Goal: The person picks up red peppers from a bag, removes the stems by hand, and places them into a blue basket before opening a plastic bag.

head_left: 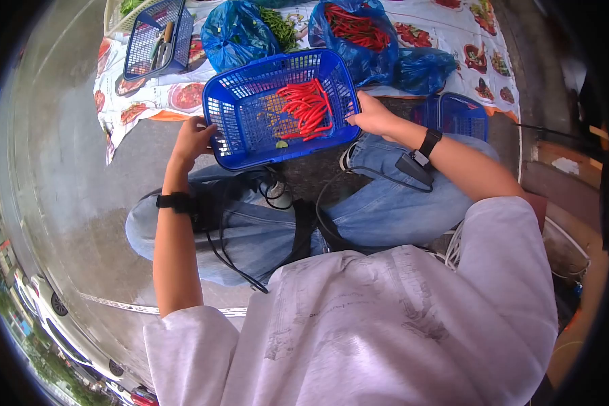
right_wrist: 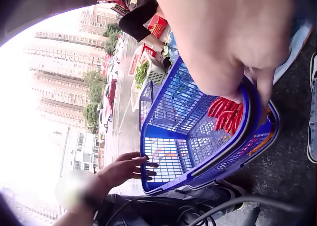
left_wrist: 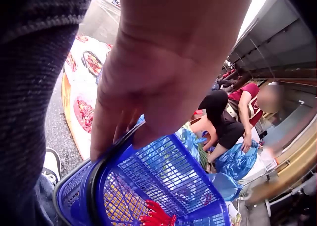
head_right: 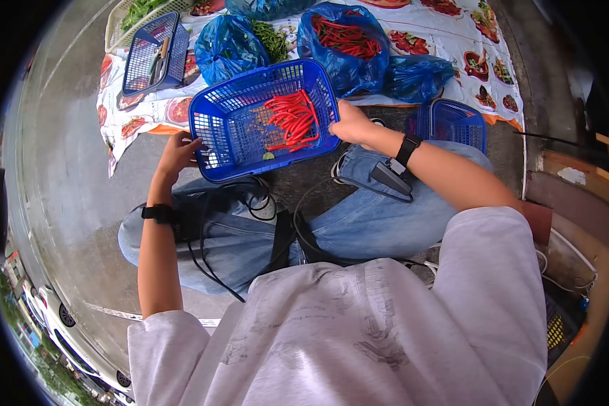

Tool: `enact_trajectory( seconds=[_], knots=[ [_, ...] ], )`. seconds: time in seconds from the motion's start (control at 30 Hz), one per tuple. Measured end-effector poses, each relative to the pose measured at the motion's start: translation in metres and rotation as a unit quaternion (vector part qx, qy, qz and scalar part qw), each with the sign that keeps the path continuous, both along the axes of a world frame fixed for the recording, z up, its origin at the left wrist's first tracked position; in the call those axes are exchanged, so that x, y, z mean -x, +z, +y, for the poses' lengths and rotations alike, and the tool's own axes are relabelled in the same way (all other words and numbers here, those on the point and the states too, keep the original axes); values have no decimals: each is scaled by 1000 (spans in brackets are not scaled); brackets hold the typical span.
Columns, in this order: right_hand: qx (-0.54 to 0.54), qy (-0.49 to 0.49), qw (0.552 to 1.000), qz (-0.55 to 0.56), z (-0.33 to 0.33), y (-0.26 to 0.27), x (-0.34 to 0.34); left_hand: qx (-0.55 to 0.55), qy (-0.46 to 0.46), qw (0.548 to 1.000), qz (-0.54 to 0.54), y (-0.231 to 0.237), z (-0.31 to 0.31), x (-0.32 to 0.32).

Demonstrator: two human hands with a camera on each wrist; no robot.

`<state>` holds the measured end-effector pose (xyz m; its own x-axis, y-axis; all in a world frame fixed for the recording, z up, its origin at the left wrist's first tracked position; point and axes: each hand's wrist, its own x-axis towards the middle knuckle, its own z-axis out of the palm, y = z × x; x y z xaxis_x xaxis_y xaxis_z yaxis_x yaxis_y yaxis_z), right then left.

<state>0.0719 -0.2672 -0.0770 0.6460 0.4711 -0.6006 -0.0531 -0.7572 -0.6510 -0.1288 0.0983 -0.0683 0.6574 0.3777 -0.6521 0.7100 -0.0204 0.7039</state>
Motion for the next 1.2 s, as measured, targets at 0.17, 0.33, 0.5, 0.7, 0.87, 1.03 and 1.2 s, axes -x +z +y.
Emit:
enact_trajectory(
  seconds=[0.17,0.33,0.5,0.7,0.87,1.03,1.2],
  knots=[
    [104,128,903,-397,5,-16,0,19,1,1000,0,-35,-2,1],
    [20,140,963,-228,60,-21,-21,-159,-57,986,1,-83,10,3],
    [233,140,956,-111,109,-99,-22,-261,-91,956,96,-67,-1,-2],
    [223,59,932,-278,125,-133,5,-289,-124,942,116,-43,-15,-3],
    [263,130,913,-285,122,-128,4,-279,-122,946,116,-42,-15,-5],
    [262,173,908,-278,115,-134,1,-273,-118,946,130,-35,-18,-9],
    [204,201,905,-314,120,-110,3,-290,-141,937,131,-29,-18,-11]
  ],
)
